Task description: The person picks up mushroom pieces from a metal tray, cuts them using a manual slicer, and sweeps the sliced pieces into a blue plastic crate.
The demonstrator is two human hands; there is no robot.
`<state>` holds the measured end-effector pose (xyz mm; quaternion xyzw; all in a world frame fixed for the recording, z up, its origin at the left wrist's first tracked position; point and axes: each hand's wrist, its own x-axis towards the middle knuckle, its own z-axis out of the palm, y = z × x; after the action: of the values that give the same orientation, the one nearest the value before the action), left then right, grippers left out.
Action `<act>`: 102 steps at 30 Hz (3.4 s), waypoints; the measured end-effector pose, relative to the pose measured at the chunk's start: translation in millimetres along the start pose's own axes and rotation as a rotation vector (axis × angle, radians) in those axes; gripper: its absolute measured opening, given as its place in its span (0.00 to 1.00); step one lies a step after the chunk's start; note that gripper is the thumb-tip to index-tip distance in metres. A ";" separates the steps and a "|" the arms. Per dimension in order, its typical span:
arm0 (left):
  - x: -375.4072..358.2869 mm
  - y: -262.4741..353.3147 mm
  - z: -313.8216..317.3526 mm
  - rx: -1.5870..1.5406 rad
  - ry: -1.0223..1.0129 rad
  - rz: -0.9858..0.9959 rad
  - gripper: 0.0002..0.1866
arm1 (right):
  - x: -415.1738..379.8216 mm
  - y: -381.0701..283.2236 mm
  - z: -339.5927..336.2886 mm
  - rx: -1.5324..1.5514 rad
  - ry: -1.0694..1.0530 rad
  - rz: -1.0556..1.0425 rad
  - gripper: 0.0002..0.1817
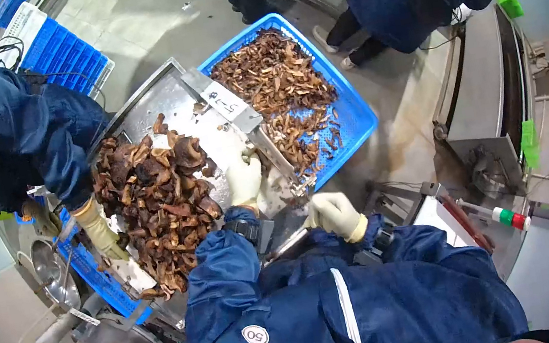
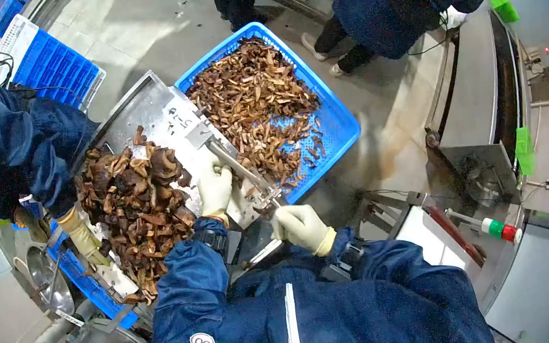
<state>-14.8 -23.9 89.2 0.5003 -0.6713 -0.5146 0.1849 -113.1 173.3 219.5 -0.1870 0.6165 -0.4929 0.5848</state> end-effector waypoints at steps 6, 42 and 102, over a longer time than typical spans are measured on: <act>2.4 1.9 4.5 -0.082 0.014 -0.019 0.11 | 3.7 17.4 2.0 0.064 0.015 -0.118 0.22; -2.3 44.5 -19.3 0.347 -0.320 -0.131 0.15 | 1.3 -32.5 7.7 0.050 -0.052 -0.065 0.21; -172.8 -17.5 -151.8 0.105 0.470 -0.009 0.16 | 8.1 24.6 -21.8 -0.003 -0.318 -0.081 0.11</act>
<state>184.0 48.8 180.9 0.6185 -0.6334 -0.3490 0.3074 -126.4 186.2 191.1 -0.2880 0.5088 -0.4794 0.6545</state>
